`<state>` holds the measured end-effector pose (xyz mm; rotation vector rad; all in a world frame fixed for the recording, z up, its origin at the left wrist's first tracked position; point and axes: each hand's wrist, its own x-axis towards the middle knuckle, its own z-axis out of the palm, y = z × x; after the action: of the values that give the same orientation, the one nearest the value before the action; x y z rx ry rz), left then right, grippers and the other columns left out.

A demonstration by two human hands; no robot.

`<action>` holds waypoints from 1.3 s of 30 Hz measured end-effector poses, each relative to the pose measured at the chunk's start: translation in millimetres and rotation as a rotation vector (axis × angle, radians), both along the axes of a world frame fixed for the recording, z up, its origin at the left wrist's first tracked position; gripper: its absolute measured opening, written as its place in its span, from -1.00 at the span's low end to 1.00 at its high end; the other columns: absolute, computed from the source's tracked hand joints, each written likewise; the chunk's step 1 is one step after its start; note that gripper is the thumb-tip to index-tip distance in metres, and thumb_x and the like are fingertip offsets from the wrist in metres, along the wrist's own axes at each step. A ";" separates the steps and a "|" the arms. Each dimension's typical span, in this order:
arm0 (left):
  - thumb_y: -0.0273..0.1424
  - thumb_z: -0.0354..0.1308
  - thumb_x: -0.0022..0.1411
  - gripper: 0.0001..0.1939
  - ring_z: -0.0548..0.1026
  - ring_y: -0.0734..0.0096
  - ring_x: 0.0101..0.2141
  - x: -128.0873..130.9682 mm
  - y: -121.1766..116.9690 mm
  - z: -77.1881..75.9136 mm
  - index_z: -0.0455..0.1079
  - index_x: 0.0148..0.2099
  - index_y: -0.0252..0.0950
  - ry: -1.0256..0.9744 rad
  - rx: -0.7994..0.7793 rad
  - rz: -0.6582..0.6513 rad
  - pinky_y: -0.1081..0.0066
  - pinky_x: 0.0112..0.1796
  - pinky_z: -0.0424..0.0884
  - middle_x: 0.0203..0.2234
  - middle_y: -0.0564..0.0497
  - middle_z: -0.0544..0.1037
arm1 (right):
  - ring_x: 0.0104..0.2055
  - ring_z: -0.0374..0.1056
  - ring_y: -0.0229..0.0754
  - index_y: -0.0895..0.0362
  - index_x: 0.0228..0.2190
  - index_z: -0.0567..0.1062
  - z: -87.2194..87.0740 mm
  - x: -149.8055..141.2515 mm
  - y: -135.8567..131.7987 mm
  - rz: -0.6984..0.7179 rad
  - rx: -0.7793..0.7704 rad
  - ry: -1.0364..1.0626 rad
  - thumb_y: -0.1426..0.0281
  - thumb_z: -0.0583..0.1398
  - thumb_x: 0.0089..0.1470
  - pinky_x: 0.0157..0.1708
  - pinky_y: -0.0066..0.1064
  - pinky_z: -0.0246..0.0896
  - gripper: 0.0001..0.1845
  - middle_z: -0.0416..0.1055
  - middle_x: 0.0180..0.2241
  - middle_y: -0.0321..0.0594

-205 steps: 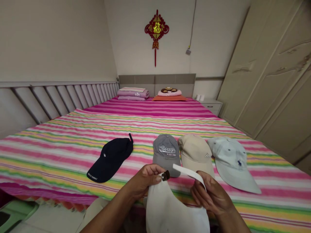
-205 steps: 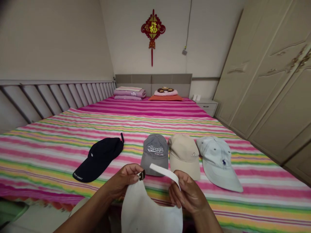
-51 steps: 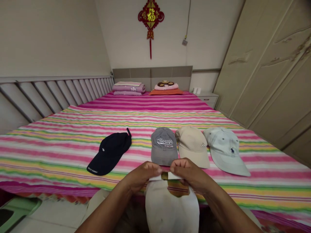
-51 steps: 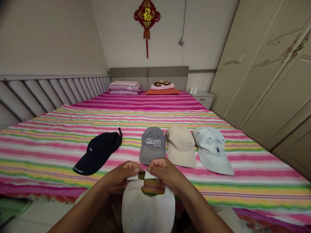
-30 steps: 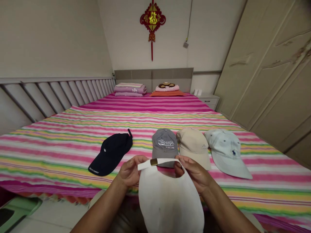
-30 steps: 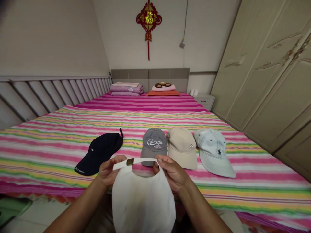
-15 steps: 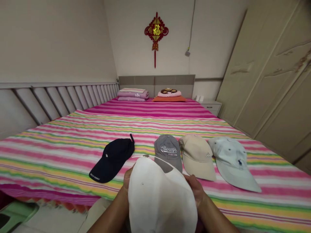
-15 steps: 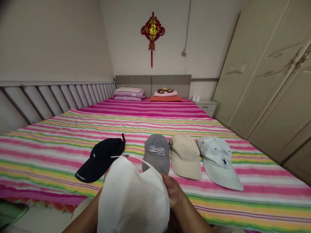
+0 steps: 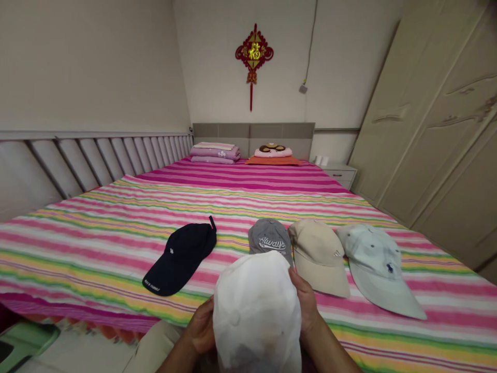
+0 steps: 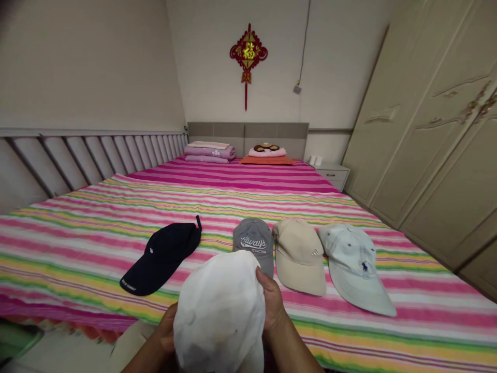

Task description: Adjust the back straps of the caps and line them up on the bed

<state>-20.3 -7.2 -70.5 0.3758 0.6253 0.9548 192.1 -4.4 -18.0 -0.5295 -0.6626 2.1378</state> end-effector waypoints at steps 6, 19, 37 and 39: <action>-0.42 0.29 -0.18 -0.80 0.47 0.13 -0.18 -19.6 -5.0 -16.8 0.52 -0.39 -0.34 -0.109 -0.027 -0.045 0.26 -0.05 0.29 -0.43 -0.03 0.59 | -0.08 0.31 0.09 0.16 -0.25 0.48 -29.2 -19.4 -0.4 -0.019 0.033 -0.002 -0.11 0.09 -0.21 -0.03 -0.02 0.03 -0.34 0.48 -0.22 -0.03; -0.50 0.02 0.11 -0.73 0.51 0.20 -0.27 -47.8 27.4 -18.9 0.39 -0.12 -0.37 -0.108 -0.182 0.218 0.19 -0.07 0.30 -0.41 -0.10 0.58 | -0.17 0.37 0.13 0.13 -0.19 0.46 -93.4 -35.7 -36.8 0.029 0.163 -0.194 0.20 0.30 -0.31 -0.14 -0.07 0.16 -0.45 0.49 -0.30 -0.05; -0.47 0.11 0.10 -0.99 0.51 0.43 -0.53 -106.9 10.1 -39.5 0.32 -0.36 -0.30 0.451 -0.286 0.836 0.43 -0.43 0.45 -0.62 0.08 0.48 | -0.50 0.33 -0.23 0.18 -0.30 0.48 -73.1 -28.2 -1.7 -0.103 0.300 -0.446 0.17 0.30 -0.25 -0.55 -0.48 0.18 -0.54 0.49 -0.44 -0.19; -0.50 0.12 0.09 -0.96 0.51 0.45 -0.52 -116.6 17.9 -38.2 0.34 -0.34 -0.30 0.464 -0.231 0.867 0.46 -0.41 0.45 -0.58 0.07 0.51 | -0.48 0.33 -0.21 0.18 -0.24 0.46 -68.2 -36.1 5.4 -0.150 0.305 -0.427 0.15 0.29 -0.23 -0.56 -0.48 0.18 -0.51 0.49 -0.42 -0.17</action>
<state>-136.9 10.7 -108.7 0.1001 1.3702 1.6129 156.0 1.0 -86.2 -0.8453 -1.1260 1.7513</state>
